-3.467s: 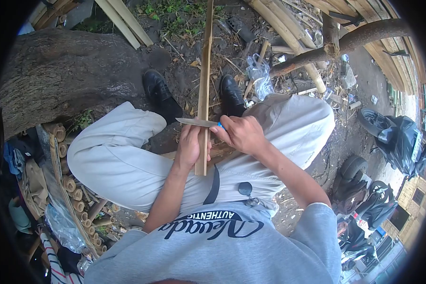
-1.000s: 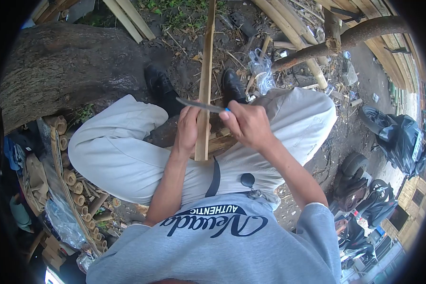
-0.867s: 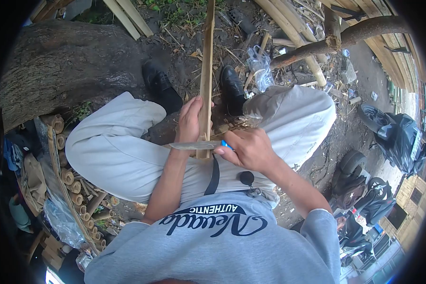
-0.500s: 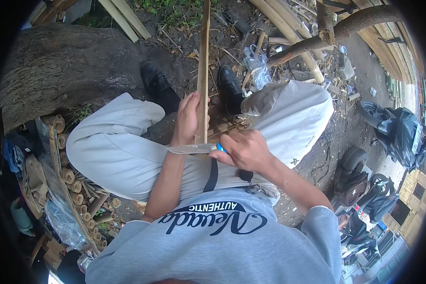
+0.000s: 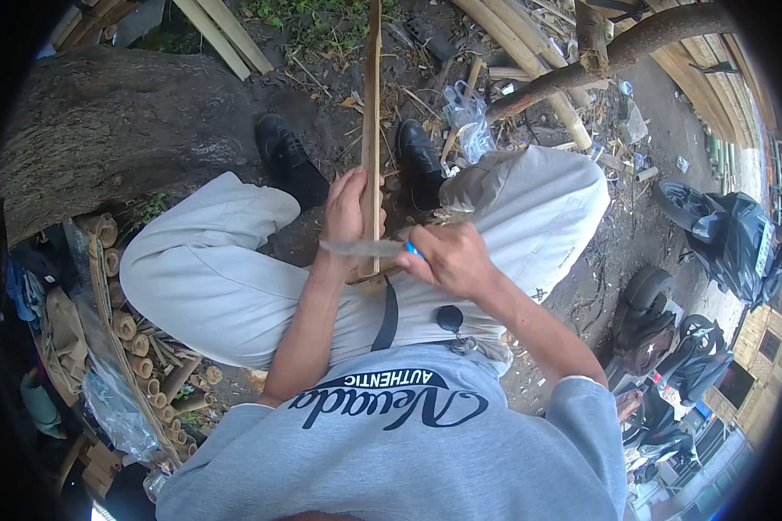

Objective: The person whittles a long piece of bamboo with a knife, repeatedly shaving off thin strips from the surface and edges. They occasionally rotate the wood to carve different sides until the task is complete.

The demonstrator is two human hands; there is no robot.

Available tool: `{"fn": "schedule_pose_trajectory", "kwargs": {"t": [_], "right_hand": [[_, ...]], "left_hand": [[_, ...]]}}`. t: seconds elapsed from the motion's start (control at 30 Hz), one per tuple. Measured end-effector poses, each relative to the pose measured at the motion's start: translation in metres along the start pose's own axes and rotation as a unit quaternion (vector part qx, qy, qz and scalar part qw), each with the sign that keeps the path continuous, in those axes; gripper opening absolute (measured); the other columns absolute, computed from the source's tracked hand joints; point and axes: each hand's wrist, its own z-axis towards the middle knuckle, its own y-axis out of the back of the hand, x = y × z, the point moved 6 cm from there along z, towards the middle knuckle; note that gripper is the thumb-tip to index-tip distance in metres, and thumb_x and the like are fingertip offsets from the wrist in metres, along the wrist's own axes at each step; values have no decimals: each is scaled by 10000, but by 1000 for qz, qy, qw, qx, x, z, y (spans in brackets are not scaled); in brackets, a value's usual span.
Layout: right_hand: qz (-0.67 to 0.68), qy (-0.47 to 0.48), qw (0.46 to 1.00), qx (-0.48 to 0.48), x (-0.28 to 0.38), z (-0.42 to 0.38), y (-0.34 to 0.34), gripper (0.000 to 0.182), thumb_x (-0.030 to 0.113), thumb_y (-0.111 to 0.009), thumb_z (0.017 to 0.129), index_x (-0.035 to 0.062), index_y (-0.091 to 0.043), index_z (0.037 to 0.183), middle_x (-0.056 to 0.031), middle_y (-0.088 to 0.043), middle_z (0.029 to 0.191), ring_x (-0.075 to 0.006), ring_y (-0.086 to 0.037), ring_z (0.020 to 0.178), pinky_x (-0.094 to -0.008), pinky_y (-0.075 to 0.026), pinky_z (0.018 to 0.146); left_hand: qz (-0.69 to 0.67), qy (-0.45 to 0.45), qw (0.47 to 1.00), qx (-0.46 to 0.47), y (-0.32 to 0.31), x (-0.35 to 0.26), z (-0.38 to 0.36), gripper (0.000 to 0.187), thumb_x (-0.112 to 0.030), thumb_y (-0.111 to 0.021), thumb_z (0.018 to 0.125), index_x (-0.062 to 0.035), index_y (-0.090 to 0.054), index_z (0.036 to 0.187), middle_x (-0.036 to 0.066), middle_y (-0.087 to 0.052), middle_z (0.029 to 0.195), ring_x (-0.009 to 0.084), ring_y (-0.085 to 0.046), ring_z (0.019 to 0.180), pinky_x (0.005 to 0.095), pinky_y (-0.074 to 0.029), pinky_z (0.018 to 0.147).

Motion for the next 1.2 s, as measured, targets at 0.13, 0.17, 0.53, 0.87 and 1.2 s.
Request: {"fn": "schedule_pose_trajectory", "kwargs": {"t": [0.13,0.17,0.53,0.87,1.2], "right_hand": [[0,-27,1000,-4,-7,4,-5,410,381,-632,968,79,-483,734,-88,-522,595,-316,-578,507,-423,-444,469],[-4,-49,999,-23,-22,6,-9,412,386,-638,965,83,-484,731,-80,-520,590,-307,-577,501,-419,-440,464],[0,-67,998,12,-12,5,-6,434,375,-621,968,69,-469,701,-119,-472,578,-352,-528,486,-455,-434,501],[63,-63,996,-13,7,2,-19,457,422,-639,952,73,-495,694,-99,-505,573,-321,-567,502,-430,-442,478],[5,-7,1000,-13,6,6,-10,406,312,-609,985,51,-470,707,-139,-493,589,-365,-534,500,-455,-422,483]], "left_hand": [[-505,525,672,132,-30,16,-19,328,-368,-470,1059,-68,-595,1012,16,-563,730,130,-593,606,281,-485,511],[-413,375,829,45,-30,20,-13,329,-375,-463,1060,-80,-587,987,-2,-517,671,109,-515,496,265,-419,434],[-486,516,704,56,-35,26,-29,310,-350,-424,1078,-96,-569,972,-32,-423,573,78,-438,395,253,-344,347],[-627,531,554,131,-16,4,-5,304,-365,-426,1073,-129,-511,901,-37,-406,544,74,-407,366,244,-340,326],[-688,511,497,135,-24,2,-12,248,-290,-420,1078,-114,-551,963,-24,-475,700,58,-473,478,209,-419,393]]}}
